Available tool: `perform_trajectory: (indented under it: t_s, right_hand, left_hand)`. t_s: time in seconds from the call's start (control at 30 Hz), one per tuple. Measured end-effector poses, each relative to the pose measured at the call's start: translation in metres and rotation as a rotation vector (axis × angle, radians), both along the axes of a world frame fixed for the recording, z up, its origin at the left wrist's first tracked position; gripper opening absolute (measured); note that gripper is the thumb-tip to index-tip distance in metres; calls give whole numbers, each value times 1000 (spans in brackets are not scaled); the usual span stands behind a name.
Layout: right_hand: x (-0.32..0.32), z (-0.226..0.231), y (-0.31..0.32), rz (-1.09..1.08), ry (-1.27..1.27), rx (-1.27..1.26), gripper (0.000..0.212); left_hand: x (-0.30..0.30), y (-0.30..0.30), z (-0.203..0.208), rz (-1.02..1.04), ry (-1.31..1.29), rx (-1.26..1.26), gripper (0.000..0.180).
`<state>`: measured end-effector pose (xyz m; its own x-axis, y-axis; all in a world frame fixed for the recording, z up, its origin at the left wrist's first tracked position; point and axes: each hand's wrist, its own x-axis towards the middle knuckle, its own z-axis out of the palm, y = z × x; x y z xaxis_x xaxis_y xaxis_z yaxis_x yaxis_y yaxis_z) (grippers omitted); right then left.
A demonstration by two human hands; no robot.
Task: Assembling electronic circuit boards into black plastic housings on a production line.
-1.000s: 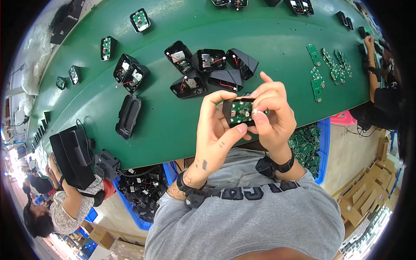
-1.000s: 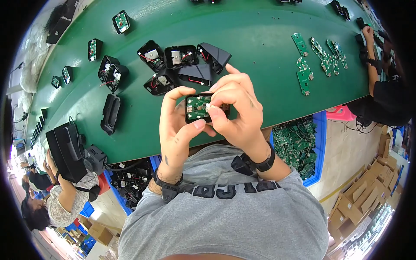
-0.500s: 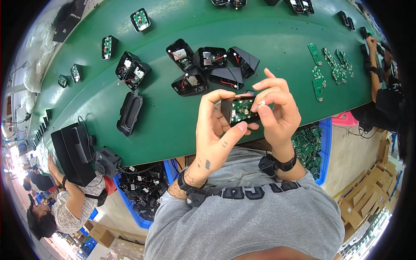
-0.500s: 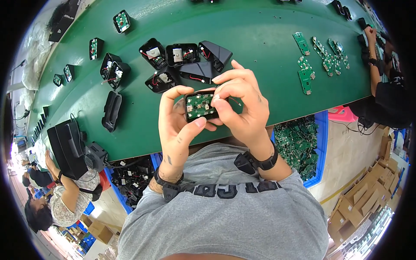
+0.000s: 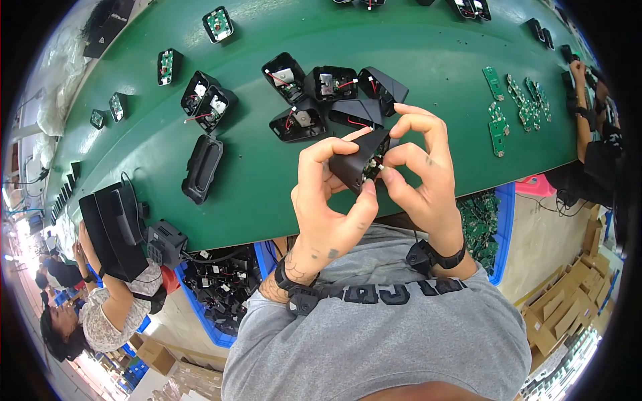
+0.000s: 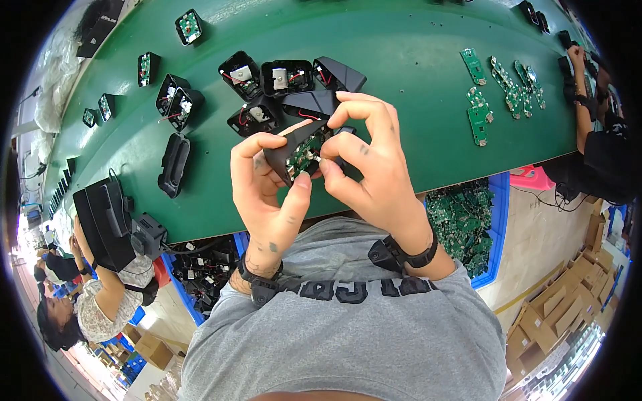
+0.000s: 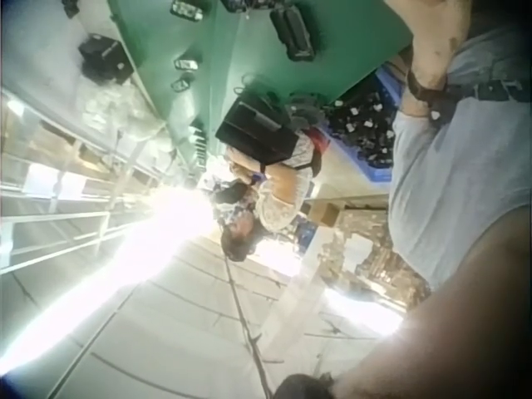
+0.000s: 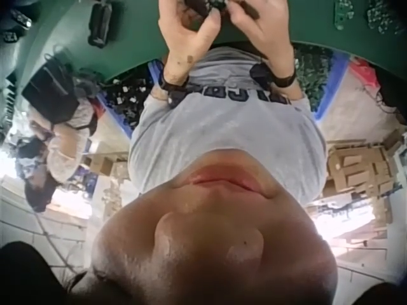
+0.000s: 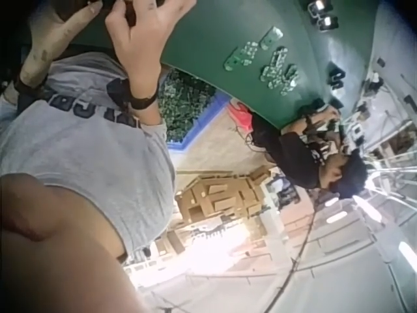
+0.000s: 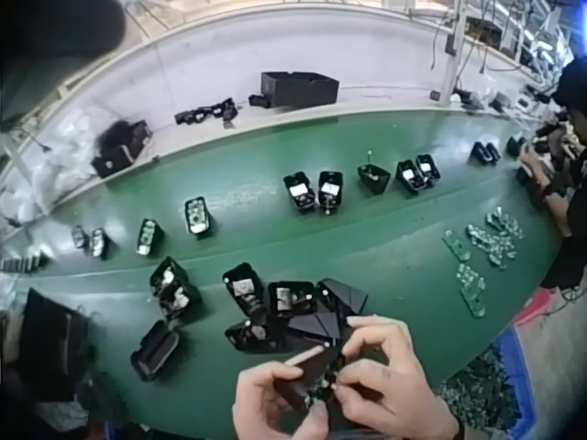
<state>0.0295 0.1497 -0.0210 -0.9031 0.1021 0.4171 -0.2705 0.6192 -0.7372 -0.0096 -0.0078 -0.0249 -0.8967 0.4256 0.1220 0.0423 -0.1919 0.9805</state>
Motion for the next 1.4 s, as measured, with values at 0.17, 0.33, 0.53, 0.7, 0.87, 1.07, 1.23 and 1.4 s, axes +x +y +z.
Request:
perform_trajectory:
  t_s: [0.17,0.33,0.53,0.7,0.87,1.07,1.23,1.4]
  right_hand:
    - [0,-2,2,16,-23,-47,11]
    - [-1,-2,1,45,-48,-116,11]
    - [-2,-3,1,68,-59,-219,10]
    - [-2,0,4,63,-33,-187,10]
    - [-2,2,6,86,-48,-182,9]
    - [-1,7,5,75,-139,-193,9]
    - [3,8,16,130,-210,-308,21]
    - [5,13,14,69,-287,-482,24]
  left_hand:
    - [-1,1,-3,28,126,-77,48]
    - [1,1,2,3,107,-155,47]
    - [0,0,-2,21,132,-88,49]
    - [1,0,0,10,164,-138,49]
    - [3,1,3,-11,147,-172,49]
    - [5,6,-11,64,310,-159,50]
    - [4,2,-9,1,222,-127,49]
    - [10,1,-3,-39,146,-62,45]
